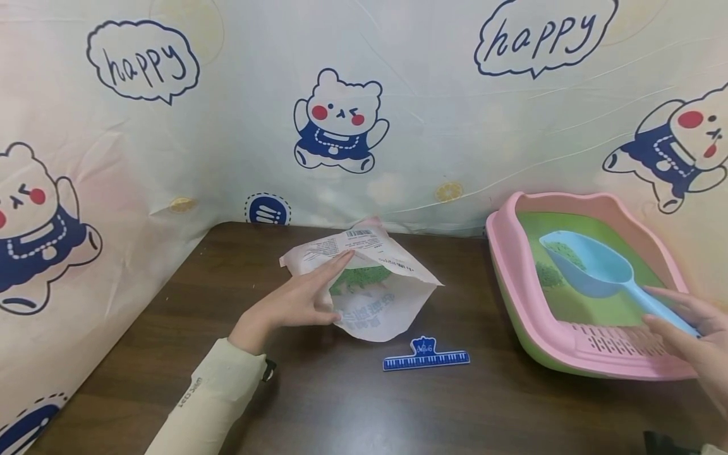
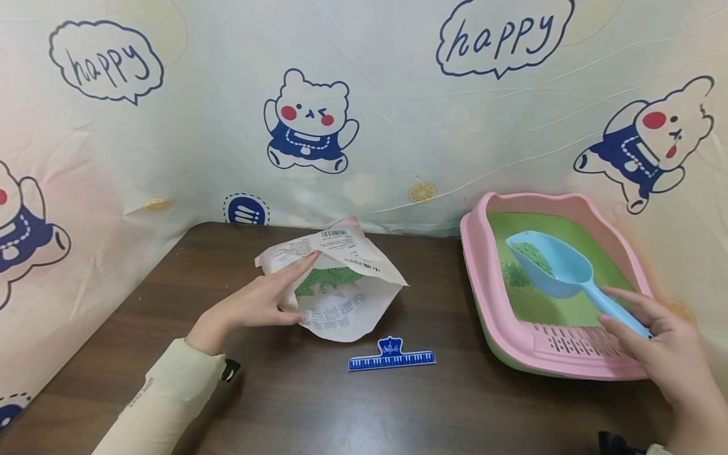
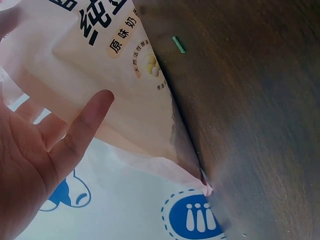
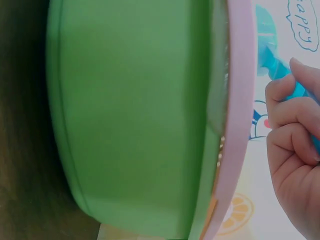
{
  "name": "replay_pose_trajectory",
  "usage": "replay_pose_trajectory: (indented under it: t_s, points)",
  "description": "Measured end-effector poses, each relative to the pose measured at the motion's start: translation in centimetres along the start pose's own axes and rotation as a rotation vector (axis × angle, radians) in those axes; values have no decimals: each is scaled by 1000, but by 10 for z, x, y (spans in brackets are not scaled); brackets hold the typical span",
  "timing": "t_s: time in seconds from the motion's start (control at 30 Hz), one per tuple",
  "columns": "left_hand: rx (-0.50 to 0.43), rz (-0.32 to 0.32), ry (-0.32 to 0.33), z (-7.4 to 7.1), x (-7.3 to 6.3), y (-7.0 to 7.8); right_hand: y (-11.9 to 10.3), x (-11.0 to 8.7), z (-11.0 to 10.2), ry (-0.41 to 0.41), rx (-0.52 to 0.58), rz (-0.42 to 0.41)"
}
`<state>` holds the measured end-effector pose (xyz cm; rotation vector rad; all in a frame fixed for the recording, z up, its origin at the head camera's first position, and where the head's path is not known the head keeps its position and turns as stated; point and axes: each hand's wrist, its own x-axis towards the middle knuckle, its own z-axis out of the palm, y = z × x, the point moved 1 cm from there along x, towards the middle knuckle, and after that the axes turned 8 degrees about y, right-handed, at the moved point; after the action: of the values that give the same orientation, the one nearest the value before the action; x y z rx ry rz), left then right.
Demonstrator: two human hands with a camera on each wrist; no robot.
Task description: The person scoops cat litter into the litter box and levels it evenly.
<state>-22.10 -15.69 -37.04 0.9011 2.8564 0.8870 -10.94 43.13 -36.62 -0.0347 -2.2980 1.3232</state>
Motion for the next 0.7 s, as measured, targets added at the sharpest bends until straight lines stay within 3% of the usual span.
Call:
replay_pose_trajectory:
  t_s: [0.27, 0.7]
  points:
    - [-3, 9, -1, 1, 0, -2, 12, 1, -2, -3, 47, 30]
    - [-11, 5, 2, 1, -2, -1, 13, 8, -5, -10, -89, -23]
